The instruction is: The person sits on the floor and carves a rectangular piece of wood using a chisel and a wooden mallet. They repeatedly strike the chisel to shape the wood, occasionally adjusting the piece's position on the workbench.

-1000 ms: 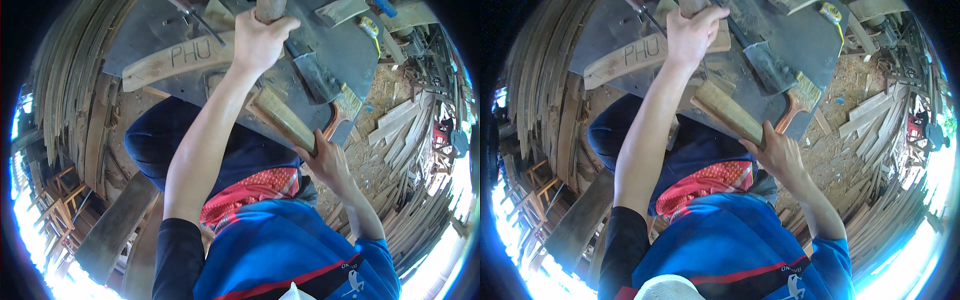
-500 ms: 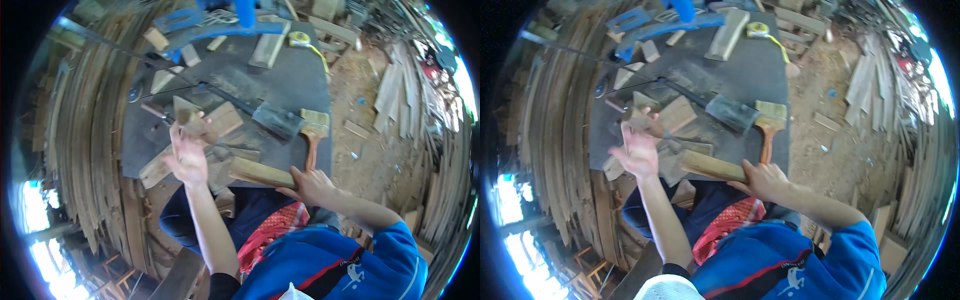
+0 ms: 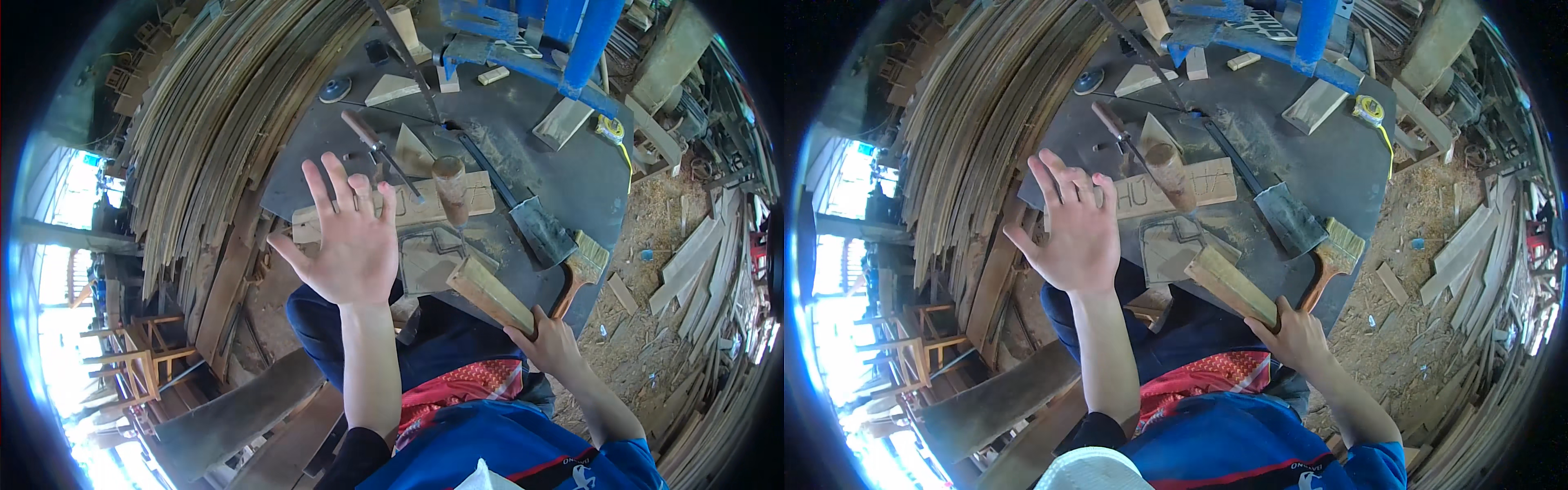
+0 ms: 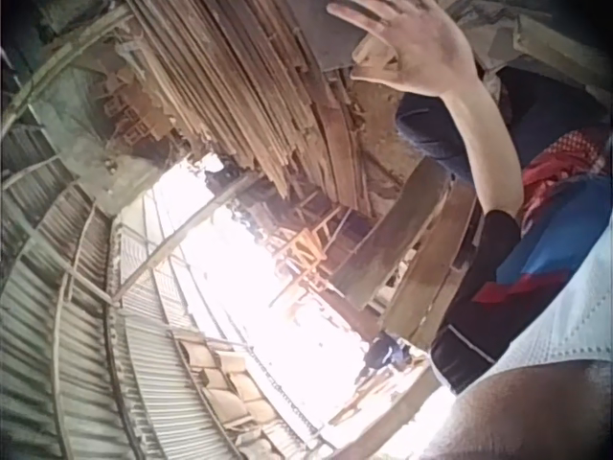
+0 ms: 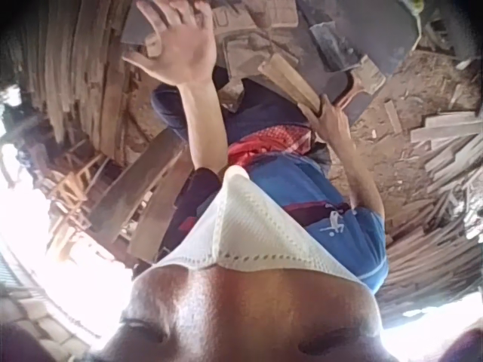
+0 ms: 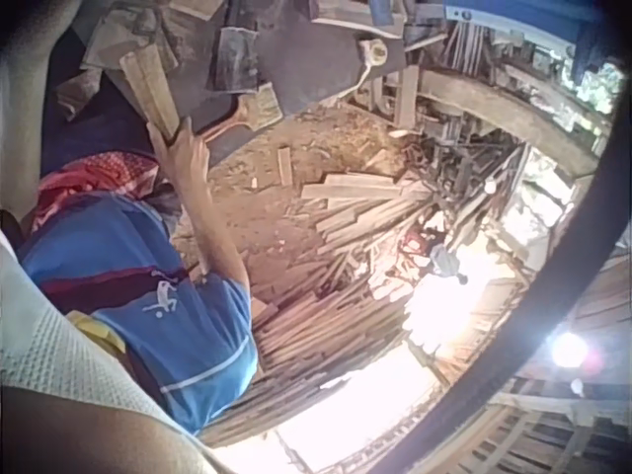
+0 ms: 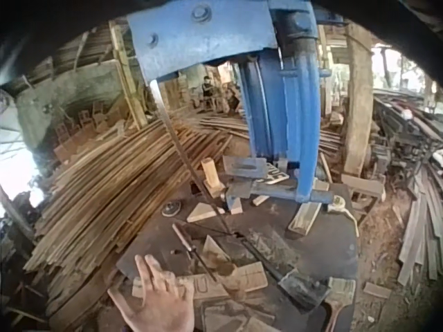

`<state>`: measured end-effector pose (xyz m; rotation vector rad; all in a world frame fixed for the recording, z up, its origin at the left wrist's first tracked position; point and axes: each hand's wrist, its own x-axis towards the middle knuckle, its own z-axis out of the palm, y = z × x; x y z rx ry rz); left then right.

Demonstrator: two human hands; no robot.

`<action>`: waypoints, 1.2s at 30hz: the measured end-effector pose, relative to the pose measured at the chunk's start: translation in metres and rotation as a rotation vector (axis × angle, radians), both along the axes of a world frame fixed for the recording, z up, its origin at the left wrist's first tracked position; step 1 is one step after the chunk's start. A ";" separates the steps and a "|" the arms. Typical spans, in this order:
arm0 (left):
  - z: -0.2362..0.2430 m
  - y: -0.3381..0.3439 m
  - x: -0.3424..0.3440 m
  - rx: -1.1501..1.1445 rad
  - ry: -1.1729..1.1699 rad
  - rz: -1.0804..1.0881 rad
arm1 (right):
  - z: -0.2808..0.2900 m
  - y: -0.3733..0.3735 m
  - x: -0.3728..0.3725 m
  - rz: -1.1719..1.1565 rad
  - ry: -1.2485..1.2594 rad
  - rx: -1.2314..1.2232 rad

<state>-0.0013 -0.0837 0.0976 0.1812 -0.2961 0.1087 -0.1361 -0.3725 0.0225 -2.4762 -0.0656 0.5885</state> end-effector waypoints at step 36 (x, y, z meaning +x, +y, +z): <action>-0.012 -0.031 0.026 0.305 0.132 0.030 | -0.001 0.000 -0.001 0.001 0.022 -0.067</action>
